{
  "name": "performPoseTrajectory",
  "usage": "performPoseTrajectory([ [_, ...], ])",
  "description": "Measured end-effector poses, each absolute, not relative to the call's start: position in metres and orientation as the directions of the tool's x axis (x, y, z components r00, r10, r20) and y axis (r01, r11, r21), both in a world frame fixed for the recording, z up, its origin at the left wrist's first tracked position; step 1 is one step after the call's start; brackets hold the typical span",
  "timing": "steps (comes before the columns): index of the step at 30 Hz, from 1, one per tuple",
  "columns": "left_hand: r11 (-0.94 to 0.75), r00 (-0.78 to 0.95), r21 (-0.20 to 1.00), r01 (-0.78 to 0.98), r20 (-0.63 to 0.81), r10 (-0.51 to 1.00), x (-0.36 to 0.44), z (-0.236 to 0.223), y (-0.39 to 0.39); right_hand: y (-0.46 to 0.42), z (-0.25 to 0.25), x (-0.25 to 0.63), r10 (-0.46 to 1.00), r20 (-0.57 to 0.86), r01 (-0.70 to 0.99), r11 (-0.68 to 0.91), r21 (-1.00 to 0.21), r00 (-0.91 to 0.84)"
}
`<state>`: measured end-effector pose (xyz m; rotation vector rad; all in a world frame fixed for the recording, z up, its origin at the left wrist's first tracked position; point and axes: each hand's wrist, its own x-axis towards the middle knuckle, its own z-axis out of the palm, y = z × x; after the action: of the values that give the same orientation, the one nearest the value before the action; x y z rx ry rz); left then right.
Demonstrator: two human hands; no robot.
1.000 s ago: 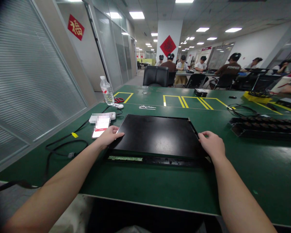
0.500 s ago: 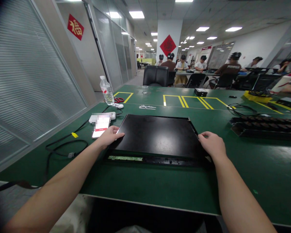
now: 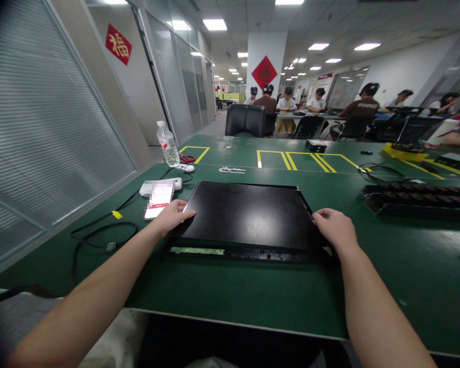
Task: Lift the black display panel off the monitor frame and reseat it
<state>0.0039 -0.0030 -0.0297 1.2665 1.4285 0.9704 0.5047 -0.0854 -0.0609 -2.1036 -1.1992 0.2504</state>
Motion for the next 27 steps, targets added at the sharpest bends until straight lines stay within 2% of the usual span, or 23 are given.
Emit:
performPoseTrajectory([
  [4, 0.148, -0.008, 0.963, 0.224, -0.150, 0.989, 0.004, -0.030, -0.003, -0.086, -0.057, 0.500, 0.803, 0.148, 0.720, -0.416, -0.556, 0.578],
  [12, 0.159, -0.012, 0.967, 0.201, -0.160, 0.987, 0.005, -0.028, -0.004, -0.085, -0.056, 0.499, 0.801, 0.114, 0.708, -0.440, -0.552, 0.587],
  [21, 0.157, -0.009, 0.966, 0.205, -0.159, 0.987, 0.003, -0.034, 0.001, -0.084, -0.062, 0.505, 0.815, 0.205, 0.756, -0.368, -0.542, 0.543],
  [27, 0.182, 0.008, 0.970, 0.160, -0.186, 0.983, 0.003, -0.031, -0.001, -0.087, -0.050, 0.493, 0.803, 0.132, 0.738, -0.451, -0.503, 0.581],
])
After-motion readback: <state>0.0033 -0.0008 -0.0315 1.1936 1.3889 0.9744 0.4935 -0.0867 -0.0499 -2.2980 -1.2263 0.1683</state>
